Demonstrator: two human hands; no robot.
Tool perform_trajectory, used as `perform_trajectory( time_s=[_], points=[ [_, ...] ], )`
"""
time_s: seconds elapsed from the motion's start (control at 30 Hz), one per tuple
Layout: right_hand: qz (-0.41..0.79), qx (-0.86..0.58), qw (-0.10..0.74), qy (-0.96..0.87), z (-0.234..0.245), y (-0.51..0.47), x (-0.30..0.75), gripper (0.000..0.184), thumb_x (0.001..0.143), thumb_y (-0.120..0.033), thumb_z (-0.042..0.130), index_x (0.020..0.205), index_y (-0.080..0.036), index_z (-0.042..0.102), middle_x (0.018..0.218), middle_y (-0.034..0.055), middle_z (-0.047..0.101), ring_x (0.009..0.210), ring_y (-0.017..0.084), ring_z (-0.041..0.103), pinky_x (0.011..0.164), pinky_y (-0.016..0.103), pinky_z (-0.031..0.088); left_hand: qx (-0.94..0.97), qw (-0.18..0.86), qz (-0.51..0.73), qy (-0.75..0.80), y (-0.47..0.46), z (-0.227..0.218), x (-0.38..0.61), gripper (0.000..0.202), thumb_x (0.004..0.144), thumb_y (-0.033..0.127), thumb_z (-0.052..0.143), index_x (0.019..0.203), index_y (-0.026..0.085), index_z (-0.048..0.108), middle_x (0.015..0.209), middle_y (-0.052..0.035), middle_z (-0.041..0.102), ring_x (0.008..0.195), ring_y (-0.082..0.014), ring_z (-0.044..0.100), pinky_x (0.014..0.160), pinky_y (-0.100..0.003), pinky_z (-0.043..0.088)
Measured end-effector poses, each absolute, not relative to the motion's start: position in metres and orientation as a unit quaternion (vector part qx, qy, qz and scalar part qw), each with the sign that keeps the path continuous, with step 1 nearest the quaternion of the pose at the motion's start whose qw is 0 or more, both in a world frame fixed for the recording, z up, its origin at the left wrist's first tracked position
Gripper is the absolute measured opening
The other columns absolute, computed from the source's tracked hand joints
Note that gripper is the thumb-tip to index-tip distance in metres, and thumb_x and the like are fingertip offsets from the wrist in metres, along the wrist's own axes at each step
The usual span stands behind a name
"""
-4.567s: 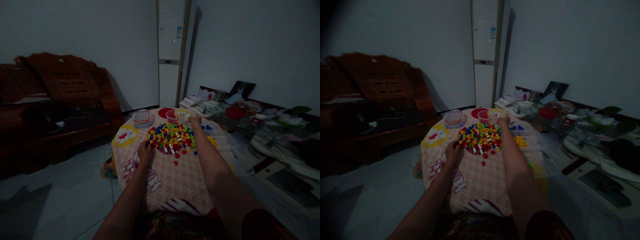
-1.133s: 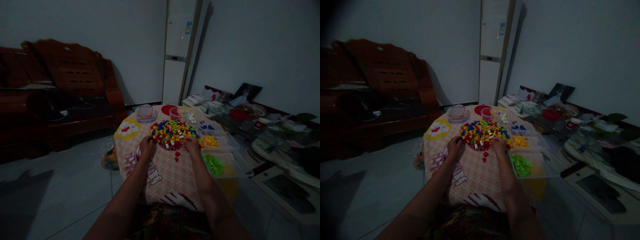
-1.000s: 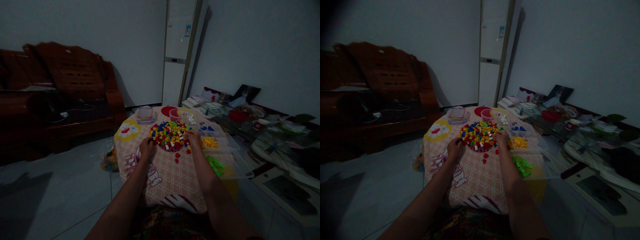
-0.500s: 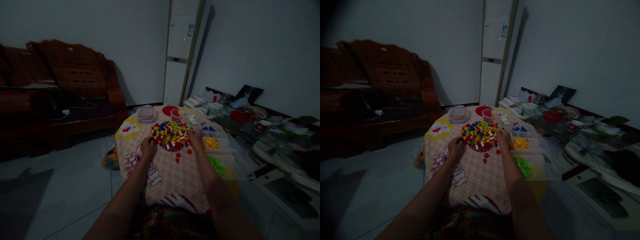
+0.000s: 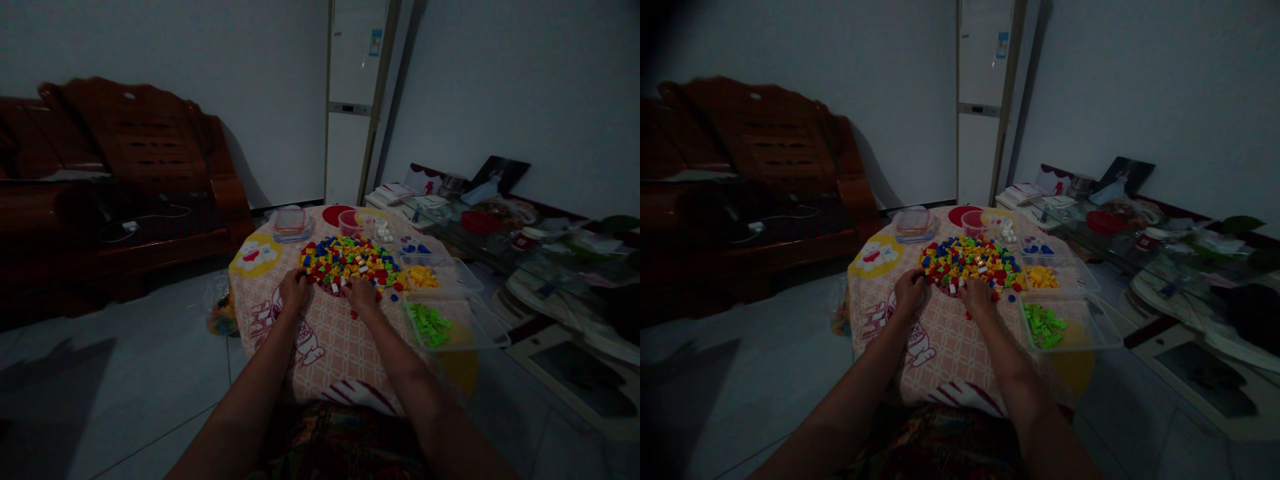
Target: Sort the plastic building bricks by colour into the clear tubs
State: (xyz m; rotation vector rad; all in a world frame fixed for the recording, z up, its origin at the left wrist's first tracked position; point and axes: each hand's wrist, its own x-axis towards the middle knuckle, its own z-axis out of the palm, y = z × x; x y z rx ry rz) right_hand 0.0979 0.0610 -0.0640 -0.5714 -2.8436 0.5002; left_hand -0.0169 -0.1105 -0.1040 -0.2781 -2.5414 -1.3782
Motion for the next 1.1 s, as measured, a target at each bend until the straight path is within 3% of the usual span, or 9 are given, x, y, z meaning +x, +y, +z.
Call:
perform_trajectory(
  time_s=[0.3, 0.43, 0.6, 0.87, 1.1],
  points=[
    [0.132, -0.187, 0.097, -0.969, -0.069, 0.061, 0.099, 0.027, 0.103, -0.025, 0.046, 0.108, -0.02, 0.072, 0.107, 0.0095, 0.076, 0.1, 0.021, 0.07, 0.081, 0.026, 0.043, -0.093, 0.118, -0.483, -0.863, -0.11, -0.107, -0.019, 0.037, 0.08, 0.02, 0.054, 0.11, 0.022, 0.076, 0.113, -0.0076, 0.076, 0.107, -0.0249, 0.069, 0.097, -0.037, 0.051],
    [0.136, -0.185, 0.099, -0.968, -0.066, 0.058, 0.097, 0.028, 0.103, -0.036, 0.049, 0.109, -0.021, 0.072, 0.109, 0.0087, 0.077, 0.102, 0.021, 0.07, 0.081, 0.026, 0.044, -0.096, 0.122, -0.479, -0.864, -0.11, -0.108, -0.019, 0.036, 0.08, 0.02, 0.055, 0.109, 0.022, 0.076, 0.112, -0.0083, 0.076, 0.107, -0.0253, 0.069, 0.097, -0.037, 0.051],
    [0.119, -0.224, 0.087, -0.963, -0.062, 0.047, 0.09, 0.038, 0.102, -0.047, 0.049, 0.108, -0.019, 0.074, 0.105, 0.0143, 0.077, 0.1, 0.024, 0.072, 0.081, 0.03, 0.047, -0.094, 0.121, -0.482, -0.863, -0.11, -0.108, -0.019, 0.036, 0.08, 0.02, 0.054, 0.11, 0.022, 0.076, 0.114, -0.008, 0.076, 0.108, -0.0247, 0.068, 0.099, -0.036, 0.051],
    [0.176, -0.244, 0.097, -0.949, -0.061, 0.05, 0.089, 0.029, 0.1, -0.027, 0.048, 0.106, -0.018, 0.075, 0.105, 0.0136, 0.077, 0.098, 0.023, 0.072, 0.078, 0.027, 0.045, -0.095, 0.119, -0.474, -0.867, -0.11, -0.106, -0.018, 0.037, 0.08, 0.019, 0.054, 0.11, 0.022, 0.076, 0.114, -0.0075, 0.076, 0.109, -0.0246, 0.068, 0.099, -0.036, 0.051],
    [0.249, -0.265, 0.132, -0.922, -0.058, 0.061, 0.094, 0.025, 0.094, -0.023, 0.053, 0.092, -0.019, 0.077, 0.099, 0.009, 0.078, 0.097, 0.021, 0.07, 0.077, 0.025, 0.044, -0.086, 0.114, -0.484, -0.863, -0.109, -0.105, -0.016, 0.037, 0.081, 0.019, 0.054, 0.11, 0.022, 0.076, 0.115, -0.0065, 0.076, 0.109, -0.0235, 0.068, 0.1, -0.034, 0.05]
  ],
)
